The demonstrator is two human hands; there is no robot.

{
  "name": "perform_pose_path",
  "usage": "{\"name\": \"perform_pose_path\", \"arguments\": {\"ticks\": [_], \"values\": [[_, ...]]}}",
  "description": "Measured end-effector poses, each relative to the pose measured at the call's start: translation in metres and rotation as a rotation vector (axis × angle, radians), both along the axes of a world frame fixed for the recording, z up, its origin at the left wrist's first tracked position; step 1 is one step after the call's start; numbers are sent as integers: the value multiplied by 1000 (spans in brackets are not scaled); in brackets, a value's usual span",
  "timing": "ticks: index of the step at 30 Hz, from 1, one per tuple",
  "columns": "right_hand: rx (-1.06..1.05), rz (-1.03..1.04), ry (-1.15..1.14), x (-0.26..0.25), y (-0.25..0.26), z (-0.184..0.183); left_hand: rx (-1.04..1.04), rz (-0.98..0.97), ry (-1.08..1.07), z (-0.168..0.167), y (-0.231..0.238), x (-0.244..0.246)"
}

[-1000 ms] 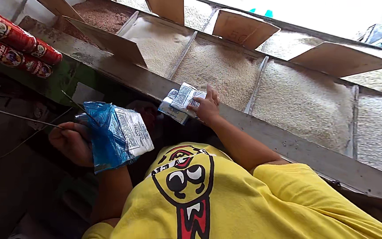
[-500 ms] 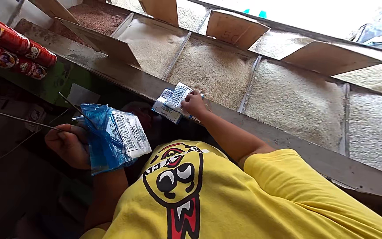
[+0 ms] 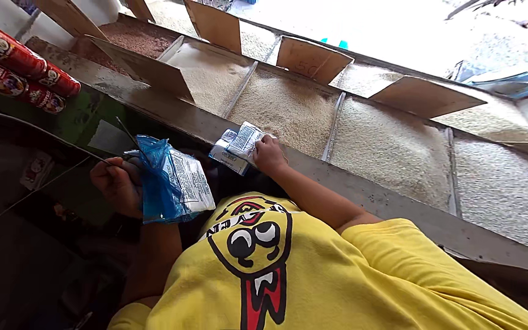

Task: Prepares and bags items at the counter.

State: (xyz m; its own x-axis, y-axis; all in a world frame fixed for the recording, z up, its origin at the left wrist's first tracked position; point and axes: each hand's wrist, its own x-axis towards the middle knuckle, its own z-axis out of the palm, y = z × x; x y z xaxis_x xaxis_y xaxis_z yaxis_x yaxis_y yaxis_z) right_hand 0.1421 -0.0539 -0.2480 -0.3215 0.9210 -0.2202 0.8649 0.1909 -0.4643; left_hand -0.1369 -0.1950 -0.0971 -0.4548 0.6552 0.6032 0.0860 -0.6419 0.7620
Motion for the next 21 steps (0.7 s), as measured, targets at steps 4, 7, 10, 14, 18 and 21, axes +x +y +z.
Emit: {"name": "perform_pose_path", "arguments": {"ticks": [4, 7, 10, 14, 18, 21], "values": [[56, 305, -59, 12, -20, -2, 17, 97, -98, -5, 11, 20], [12, 484, 32, 25, -16, -1, 25, 109, -167, -10, 16, 30], [39, 584, 106, 41, 1, -9, 54, 109, -161, -16, 17, 31], [33, 589, 161, 42, 12, -20, 39, 127, -121, -17, 13, 32], [30, 596, 226, 30, 20, -19, 34, 145, -142, -11, 6, 36], [60, 666, 145, 22, 33, -17, 41, 145, -152, -8, 2, 36]]}}
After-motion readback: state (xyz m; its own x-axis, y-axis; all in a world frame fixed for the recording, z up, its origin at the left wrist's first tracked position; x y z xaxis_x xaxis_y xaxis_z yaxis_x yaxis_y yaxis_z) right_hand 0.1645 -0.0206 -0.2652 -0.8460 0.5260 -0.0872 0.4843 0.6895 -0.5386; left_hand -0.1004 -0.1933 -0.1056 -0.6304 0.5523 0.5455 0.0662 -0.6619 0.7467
